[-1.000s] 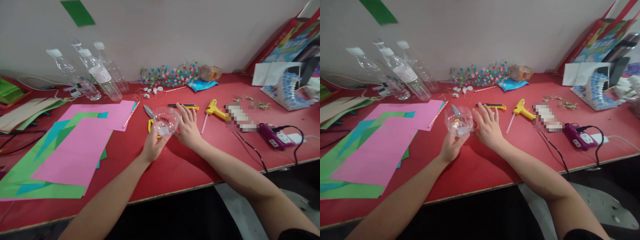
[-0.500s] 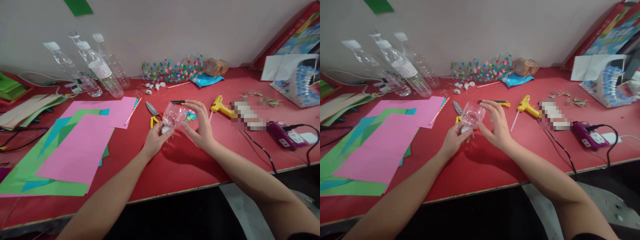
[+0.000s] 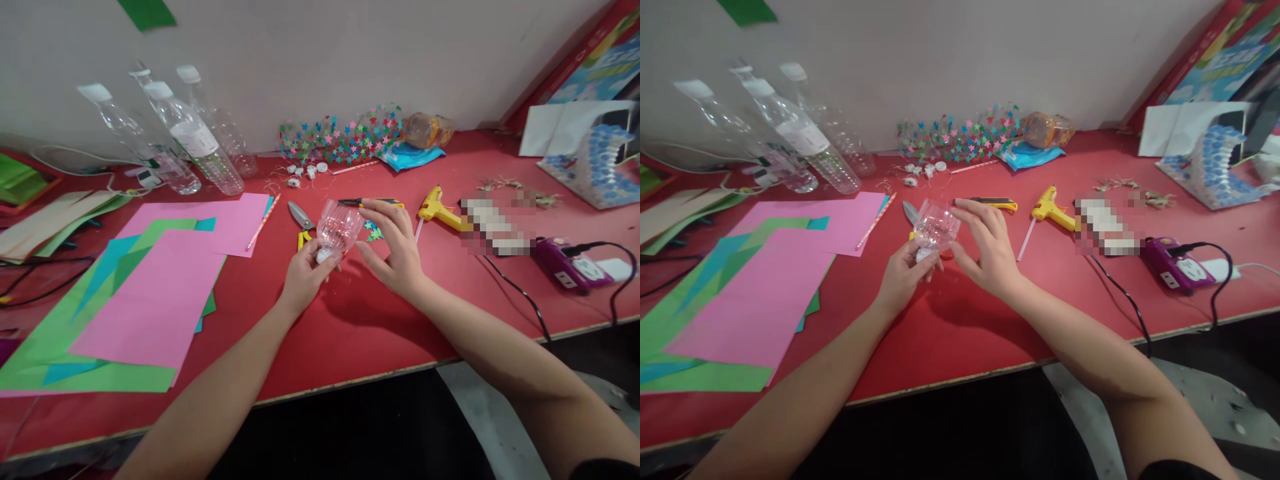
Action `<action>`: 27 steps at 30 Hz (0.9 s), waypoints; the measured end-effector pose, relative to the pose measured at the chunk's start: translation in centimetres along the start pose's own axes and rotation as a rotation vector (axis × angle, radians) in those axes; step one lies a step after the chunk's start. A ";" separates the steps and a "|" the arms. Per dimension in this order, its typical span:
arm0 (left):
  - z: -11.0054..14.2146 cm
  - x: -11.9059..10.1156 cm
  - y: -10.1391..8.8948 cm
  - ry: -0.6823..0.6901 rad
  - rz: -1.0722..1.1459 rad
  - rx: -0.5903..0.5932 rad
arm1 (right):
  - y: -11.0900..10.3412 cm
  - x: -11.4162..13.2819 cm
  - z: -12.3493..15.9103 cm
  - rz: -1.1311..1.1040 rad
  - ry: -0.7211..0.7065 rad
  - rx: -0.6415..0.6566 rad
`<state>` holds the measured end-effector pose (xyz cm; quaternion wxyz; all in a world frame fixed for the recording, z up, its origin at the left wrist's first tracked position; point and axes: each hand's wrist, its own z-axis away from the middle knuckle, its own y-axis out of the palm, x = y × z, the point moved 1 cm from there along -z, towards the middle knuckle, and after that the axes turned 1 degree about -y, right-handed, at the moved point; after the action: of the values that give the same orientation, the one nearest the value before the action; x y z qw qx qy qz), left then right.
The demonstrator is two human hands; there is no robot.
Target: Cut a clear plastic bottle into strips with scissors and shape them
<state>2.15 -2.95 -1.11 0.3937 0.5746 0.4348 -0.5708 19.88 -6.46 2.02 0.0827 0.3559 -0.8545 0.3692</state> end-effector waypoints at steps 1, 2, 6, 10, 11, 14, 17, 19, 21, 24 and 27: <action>0.0 0.0 0.0 0.003 0.000 -0.008 | 0.0 0.0 0.0 -0.007 -0.002 -0.007; 0.0 0.0 0.0 0.006 0.000 -0.015 | 0.0 0.1 0.1 -0.015 -0.002 -0.018; -0.1 0.0 0.1 0.020 -0.001 -0.037 | -0.3 0.4 0.0 -0.034 -0.022 -0.110; -0.2 0.3 0.0 -0.003 -0.020 -0.056 | -0.5 0.9 -0.2 -0.186 -0.066 -0.117; -0.2 0.4 0.0 -0.004 -0.020 -0.057 | -0.4 0.9 -0.1 -0.251 -0.051 -0.075; -0.1 0.6 0.0 0.021 0.007 -0.039 | 0.1 1.0 0.1 -0.475 0.055 0.051; 0.2 0.4 0.2 0.030 0.058 -0.006 | 0.8 0.9 0.4 -0.662 0.169 0.078; 0.4 0.1 0.4 0.016 0.102 0.021 | 0.9 0.9 0.4 -0.674 0.195 0.063; 0.6 0.0 0.7 -0.013 0.163 0.053 | 0.8 1.0 0.3 -0.576 0.174 0.016; 0.6 0.3 1.1 -0.046 0.254 0.098 | 0.5 1.2 0.1 -0.394 0.086 -0.053; 0.6 0.8 1.3 -0.043 0.297 0.126 | 0.5 1.4 0.2 -0.355 0.017 -0.025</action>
<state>3.14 -3.88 -2.01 0.4461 0.6437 0.3001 -0.5447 18.57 -7.10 2.17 0.1582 0.4967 -0.7823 0.3410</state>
